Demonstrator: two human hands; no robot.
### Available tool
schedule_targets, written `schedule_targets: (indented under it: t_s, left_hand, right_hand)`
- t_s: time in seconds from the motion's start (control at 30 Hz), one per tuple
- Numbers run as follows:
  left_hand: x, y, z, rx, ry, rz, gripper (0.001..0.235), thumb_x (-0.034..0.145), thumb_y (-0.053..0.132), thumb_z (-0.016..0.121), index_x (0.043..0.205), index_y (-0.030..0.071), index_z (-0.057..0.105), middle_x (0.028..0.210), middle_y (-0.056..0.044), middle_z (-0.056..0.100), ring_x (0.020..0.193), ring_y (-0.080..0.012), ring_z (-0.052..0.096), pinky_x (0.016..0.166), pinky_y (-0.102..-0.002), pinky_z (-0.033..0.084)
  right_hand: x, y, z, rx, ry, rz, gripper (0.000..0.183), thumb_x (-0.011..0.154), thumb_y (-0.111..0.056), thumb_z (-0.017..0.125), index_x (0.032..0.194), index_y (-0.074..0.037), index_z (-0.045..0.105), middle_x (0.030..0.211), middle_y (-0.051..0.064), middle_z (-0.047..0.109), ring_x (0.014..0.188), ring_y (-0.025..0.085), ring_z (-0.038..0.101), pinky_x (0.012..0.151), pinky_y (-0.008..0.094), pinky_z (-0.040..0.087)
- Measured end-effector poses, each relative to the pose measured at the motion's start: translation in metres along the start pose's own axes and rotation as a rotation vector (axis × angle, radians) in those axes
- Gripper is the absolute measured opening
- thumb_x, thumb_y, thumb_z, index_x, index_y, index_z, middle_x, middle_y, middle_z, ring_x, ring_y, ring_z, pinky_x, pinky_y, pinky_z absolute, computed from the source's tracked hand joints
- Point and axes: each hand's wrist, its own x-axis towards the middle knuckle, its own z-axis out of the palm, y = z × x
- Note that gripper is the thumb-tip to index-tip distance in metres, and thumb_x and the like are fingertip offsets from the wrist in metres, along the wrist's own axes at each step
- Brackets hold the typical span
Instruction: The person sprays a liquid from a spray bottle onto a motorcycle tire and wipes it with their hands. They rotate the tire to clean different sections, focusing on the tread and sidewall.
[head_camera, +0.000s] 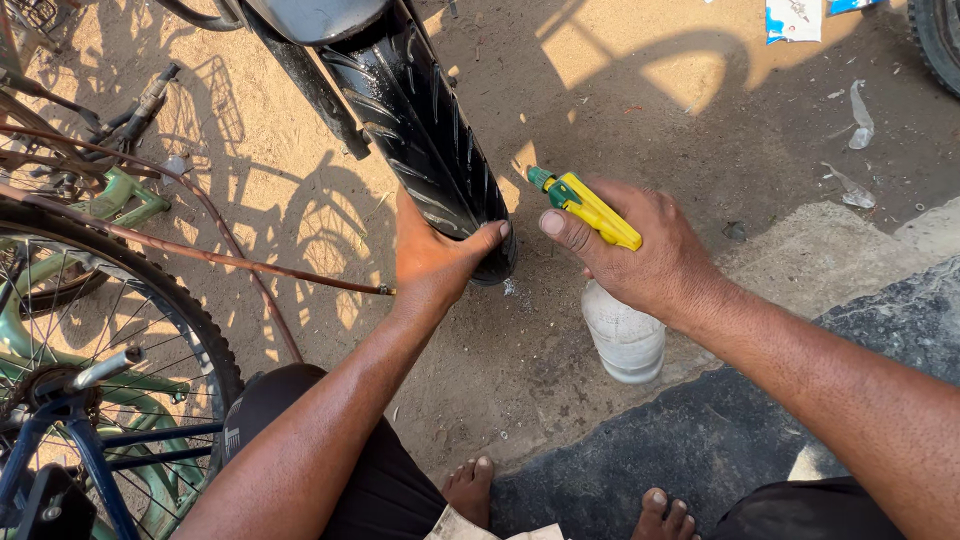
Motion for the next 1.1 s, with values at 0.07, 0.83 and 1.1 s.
schedule_targets:
  t_s: [0.07, 0.83, 1.1]
  left_hand:
    - [-0.007, -0.013, 0.002, 0.004, -0.068, -0.101, 0.108, 0.066, 0.026, 0.093, 0.15, 0.003, 0.029, 0.132, -0.015, 0.059, 0.123, -0.0274, 0.063, 0.106, -0.039, 0.053]
    - [0.015, -0.048, -0.033, 0.751, -0.727, -0.518, 0.128, 0.056, 0.05, 0.094, 0.16, 0.019, 0.026, 0.149, -0.02, 0.053, 0.142, -0.0354, 0.049, 0.116, -0.052, 0.042]
    - [0.018, -0.05, -0.033, 0.778, -0.752, -0.539, 0.125, 0.059, 0.05, 0.094, 0.159, 0.013, 0.028, 0.148, -0.02, 0.054, 0.14, -0.036, 0.052, 0.115, -0.051, 0.045]
  right_hand:
    - [0.001, 0.002, 0.001, -0.116, 0.018, -0.009, 0.06, 0.09, -0.066, 0.06, 0.097, -0.007, 0.067, 0.065, 0.007, 0.063, 0.068, 0.019, 0.074, 0.064, 0.04, 0.059]
    - [-0.018, 0.049, 0.05, -0.189, -0.19, 0.008, 0.056, 0.09, -0.065, 0.06, 0.101, -0.011, 0.069, 0.062, 0.008, 0.062, 0.063, 0.022, 0.07, 0.063, 0.044, 0.057]
    - [-0.015, 0.072, 0.072, -0.189, -0.21, 0.069, 0.056, 0.09, -0.065, 0.06, 0.102, -0.011, 0.068, 0.061, 0.01, 0.063, 0.061, 0.021, 0.069, 0.061, 0.042, 0.058]
